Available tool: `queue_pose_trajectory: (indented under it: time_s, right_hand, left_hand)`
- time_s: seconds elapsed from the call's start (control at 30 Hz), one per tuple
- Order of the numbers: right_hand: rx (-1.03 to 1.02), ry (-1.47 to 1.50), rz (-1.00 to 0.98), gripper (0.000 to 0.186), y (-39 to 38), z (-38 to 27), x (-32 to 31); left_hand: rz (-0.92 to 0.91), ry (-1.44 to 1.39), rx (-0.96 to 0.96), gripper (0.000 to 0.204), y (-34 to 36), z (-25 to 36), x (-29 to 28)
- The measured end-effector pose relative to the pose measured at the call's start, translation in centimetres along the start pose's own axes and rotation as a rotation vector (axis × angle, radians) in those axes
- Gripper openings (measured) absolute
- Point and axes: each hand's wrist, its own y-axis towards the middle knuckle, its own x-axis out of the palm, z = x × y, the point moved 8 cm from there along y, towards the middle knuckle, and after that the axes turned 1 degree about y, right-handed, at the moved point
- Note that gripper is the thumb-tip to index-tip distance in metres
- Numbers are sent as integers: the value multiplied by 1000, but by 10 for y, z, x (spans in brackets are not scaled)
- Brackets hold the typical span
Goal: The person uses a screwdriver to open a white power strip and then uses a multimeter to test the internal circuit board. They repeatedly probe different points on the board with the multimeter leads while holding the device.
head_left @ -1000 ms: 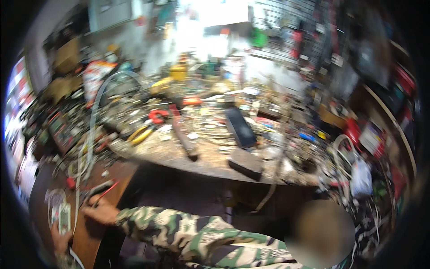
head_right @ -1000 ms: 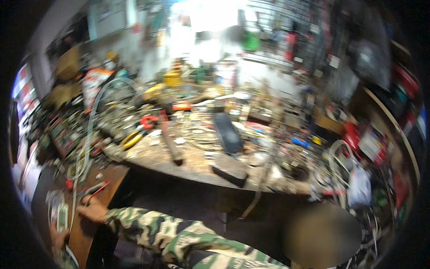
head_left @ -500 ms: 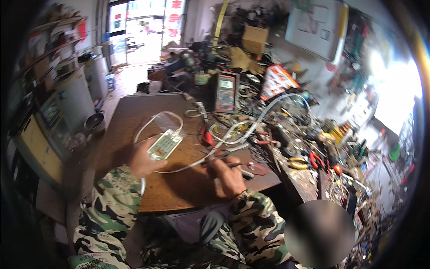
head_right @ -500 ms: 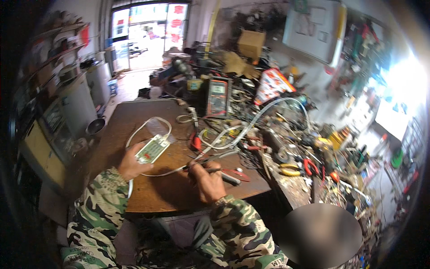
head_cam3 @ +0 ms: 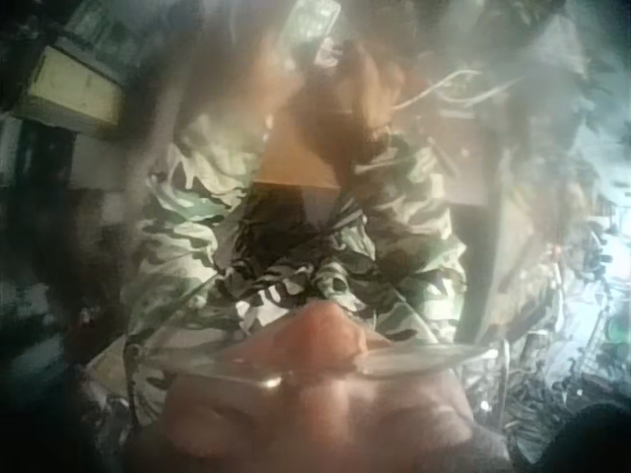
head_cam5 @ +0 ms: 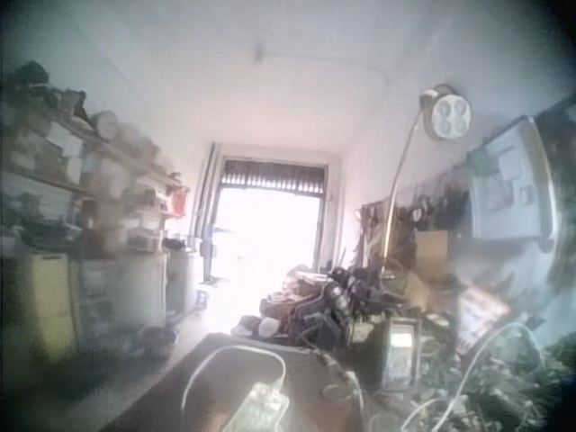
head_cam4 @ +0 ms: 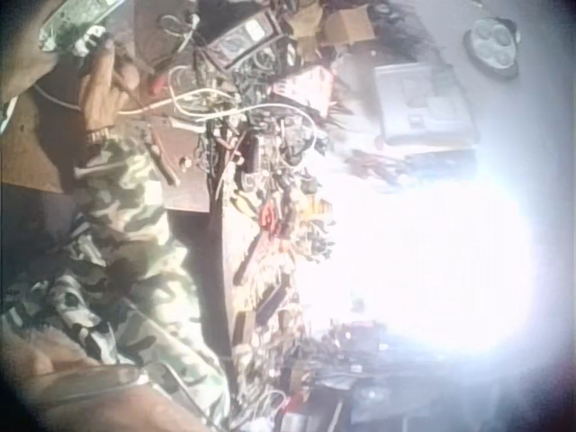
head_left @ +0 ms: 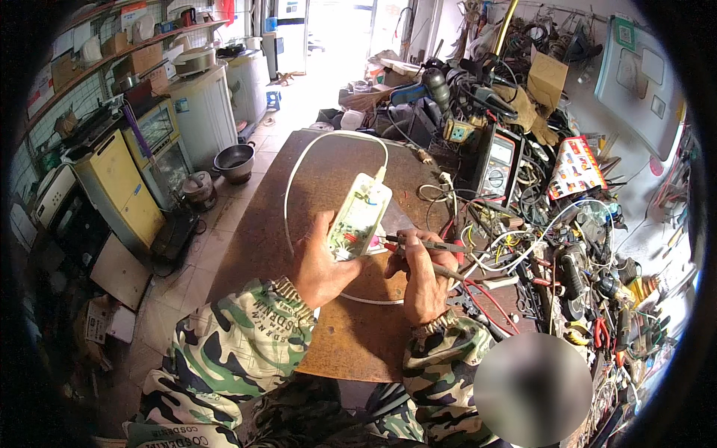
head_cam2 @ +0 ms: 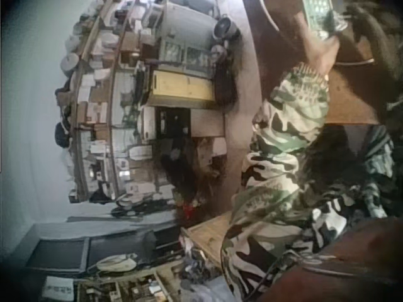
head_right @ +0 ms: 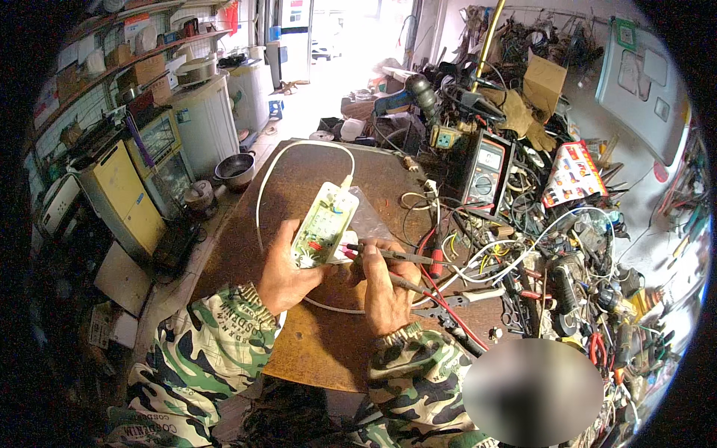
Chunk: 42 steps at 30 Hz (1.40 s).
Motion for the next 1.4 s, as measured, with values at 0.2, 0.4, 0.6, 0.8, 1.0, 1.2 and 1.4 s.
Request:
queue_pose_trajectory:
  time_s: [0.2,0.4,0.6,0.8,1.0,1.2,1.4]
  right_hand:
    - [36,91,-7,29,-9,-2,7]
    - [91,244,-33,34,1,13,3]
    - [112,390,-79,29,2,16,8]
    - [90,276,-79,26,1,17,8]
    - [74,197,-70,26,1,15,5]
    - [109,257,39,29,4,20,-1]
    - [308,126,29,26,14,46,-17]
  left_hand:
    - [-57,-135,35,56,-2,12,8]
    - [-120,-202,24,51,-4,25,11]
    - [-165,-139,-21,51,-5,25,12]
    - [-150,-113,-4,50,-7,28,12]
    - [-159,-154,-39,50,-11,31,16]
    - [-137,-119,-31,48,-7,21,12]
    - [-122,-129,-73,48,0,21,10]
